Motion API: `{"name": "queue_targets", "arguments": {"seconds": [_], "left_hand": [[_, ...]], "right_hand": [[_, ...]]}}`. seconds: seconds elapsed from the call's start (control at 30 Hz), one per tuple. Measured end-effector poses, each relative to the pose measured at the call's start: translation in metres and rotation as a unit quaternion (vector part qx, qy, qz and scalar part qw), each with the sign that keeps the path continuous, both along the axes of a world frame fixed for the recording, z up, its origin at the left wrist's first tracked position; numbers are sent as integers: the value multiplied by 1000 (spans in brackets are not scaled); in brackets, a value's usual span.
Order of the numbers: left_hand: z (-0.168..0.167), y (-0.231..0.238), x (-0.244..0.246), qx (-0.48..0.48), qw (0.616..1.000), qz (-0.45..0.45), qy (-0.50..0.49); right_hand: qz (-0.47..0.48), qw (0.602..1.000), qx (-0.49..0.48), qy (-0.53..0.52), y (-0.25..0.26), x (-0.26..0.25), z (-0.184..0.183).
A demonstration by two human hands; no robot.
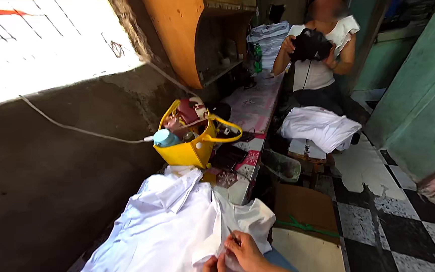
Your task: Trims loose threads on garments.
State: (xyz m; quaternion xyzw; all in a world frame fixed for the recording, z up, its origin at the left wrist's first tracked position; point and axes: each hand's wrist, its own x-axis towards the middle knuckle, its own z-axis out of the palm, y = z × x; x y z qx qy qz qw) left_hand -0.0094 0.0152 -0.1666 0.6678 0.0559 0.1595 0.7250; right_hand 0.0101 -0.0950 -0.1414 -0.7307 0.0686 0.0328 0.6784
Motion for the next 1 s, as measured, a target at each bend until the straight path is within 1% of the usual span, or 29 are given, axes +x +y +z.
{"name": "queue_targets", "arguments": {"seconds": [0.03,0.1,0.13,0.2,0.27,0.33,0.4,0.43,0.5,0.53,0.57,0.6,0.63,0.67,0.7,0.77,0.83,0.93,1.0], "left_hand": [[-3,0,-3,20,1000,6,-18],[-7,-3,0,64,996,19,-64],[-8,-1,2,90,992,18,-91],[-10,7,-4,142,984,12,-110],[-7,11,-1,203,972,17,-119],[-4,14,-3,242,960,24,-136],[-2,13,2,231,962,35,-143],[-3,12,2,212,967,39,-136],[-4,10,-2,181,974,44,-126],[-3,10,-3,169,978,41,-117],[-3,10,-3,161,981,39,-105],[-2,12,-4,157,983,38,-92],[0,13,-3,158,983,43,-77],[0,14,-2,162,984,50,-64],[0,14,-2,167,983,57,-50],[-6,13,-3,169,983,70,-29],[-11,13,-6,169,982,78,-25],[-16,15,-8,183,979,81,-36],[-17,16,-6,193,977,85,-37]], "right_hand": [[0,1000,7,13,0,1,-5],[-8,1000,-1,4,2,6,-8],[-11,1000,-11,-5,4,7,-5],[-1,998,-55,-22,9,-3,5],[9,986,-132,-98,10,-4,10],[-4,957,-203,-206,12,-7,5],[-26,921,-249,-300,15,-3,2],[-35,907,-262,-329,18,-3,2],[-41,891,-271,-361,21,-7,0],[-40,891,-263,-369,22,-8,0],[-31,903,-235,-359,22,-11,0],[-18,930,-182,-319,21,-15,1],[-12,962,-108,-250,20,-20,3],[-10,986,-21,-163,18,-22,7],[-9,995,58,-79,15,-23,8],[-8,985,170,39,10,-24,4],[-6,973,215,84,9,-26,1],[-29,967,243,75,7,-28,0],[-32,969,237,55,2,-26,-1]]}}
